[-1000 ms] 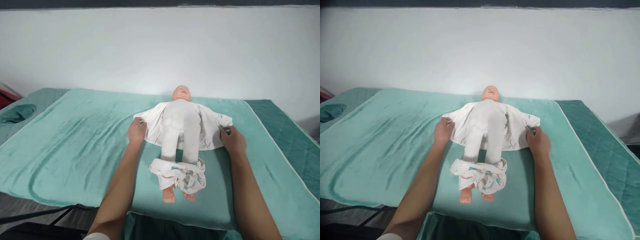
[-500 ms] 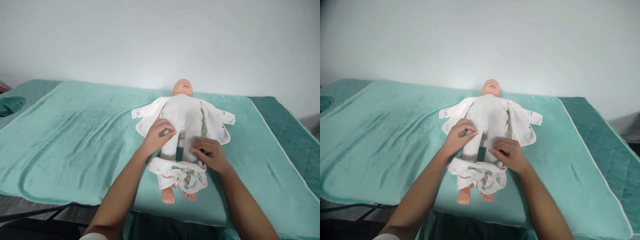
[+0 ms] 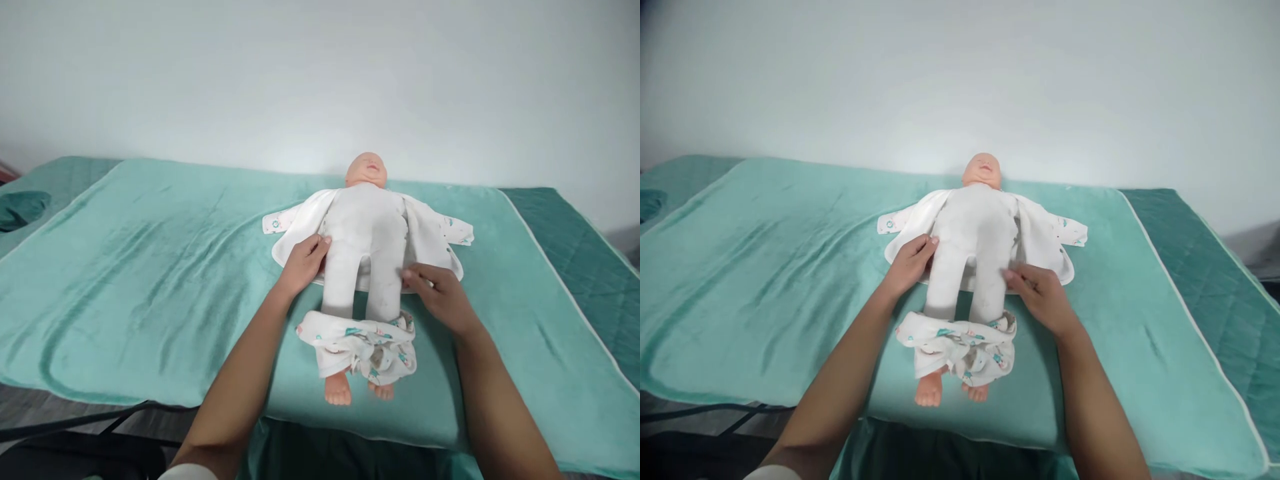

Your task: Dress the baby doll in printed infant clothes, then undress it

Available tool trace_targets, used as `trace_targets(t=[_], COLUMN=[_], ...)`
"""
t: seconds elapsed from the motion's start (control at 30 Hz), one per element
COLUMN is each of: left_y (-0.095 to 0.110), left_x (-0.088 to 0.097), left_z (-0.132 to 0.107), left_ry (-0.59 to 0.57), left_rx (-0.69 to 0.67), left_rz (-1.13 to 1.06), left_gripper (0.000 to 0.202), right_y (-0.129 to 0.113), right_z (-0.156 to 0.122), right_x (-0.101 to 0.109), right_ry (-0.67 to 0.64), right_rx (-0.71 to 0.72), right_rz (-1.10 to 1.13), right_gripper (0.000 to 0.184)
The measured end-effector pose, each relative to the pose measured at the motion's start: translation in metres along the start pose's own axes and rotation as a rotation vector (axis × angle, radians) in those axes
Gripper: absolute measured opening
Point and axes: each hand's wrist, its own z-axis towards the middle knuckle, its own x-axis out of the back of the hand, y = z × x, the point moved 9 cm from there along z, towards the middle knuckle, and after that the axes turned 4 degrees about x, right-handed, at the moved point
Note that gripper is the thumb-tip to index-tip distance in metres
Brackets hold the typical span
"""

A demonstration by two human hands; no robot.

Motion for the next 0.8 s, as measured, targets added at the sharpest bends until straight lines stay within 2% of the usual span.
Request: trace_targets(t=[0.07,0.13,0.27,0.37,0.43,0.5,0.6,0.7,0.8], left_y=[0.001,0.0,-0.009,-0.011,-0.008,-0.002,0.011,0.022,0.029], left_x=[0.0,-0.003,-0.013,-0.014,-0.012,-0.007,-0.006,-0.015,-0.024], left_z=[0.0,-0.001,-0.005,-0.006,-0.005,-0.006,-0.012,-0.022,-0.032], left_ry=[-0.01,-0.064,-0.211,-0.23,-0.191,-0.142,-0.174,-0.334,-0.483], left_rx=[-0.012,0.01,0.129,0.142,0.097,0.026,-0.072,-0.103,-0.111], left_rz=[0.051,0.055,-0.016,-0.017,-0.012,-0.027,-0.063,-0.069,-0.043], left_gripper=[0.047,0.048,0.049,0.05,0.05,0.049,0.044,0.031,0.021], right_y=[0.012,0.017,0.02,0.015,0.007,-0.005,-0.023,-0.033,-0.034], right_z=[0.0,0.001,0.0,-0.003,-0.005,-0.007,-0.008,-0.012,-0.018], right_x=[0.005,0.004,0.005,0.01,0.014,0.012,-0.01,-0.029,-0.037], right_ry=[0.036,0.0,-0.021,0.053,0.128,0.123,-0.095,-0.318,-0.473], right_rx=[-0.053,-0.058,-0.063,-0.038,0.01,0.084,0.164,0.172,0.157], right_rz=[-0.186,-0.335,-0.466,-0.328,-0.147,0.046,0.221,0.262,0.298], right_gripper=[0.049,0.053,0.058,0.054,0.045,0.036,0.023,0.016,0.013])
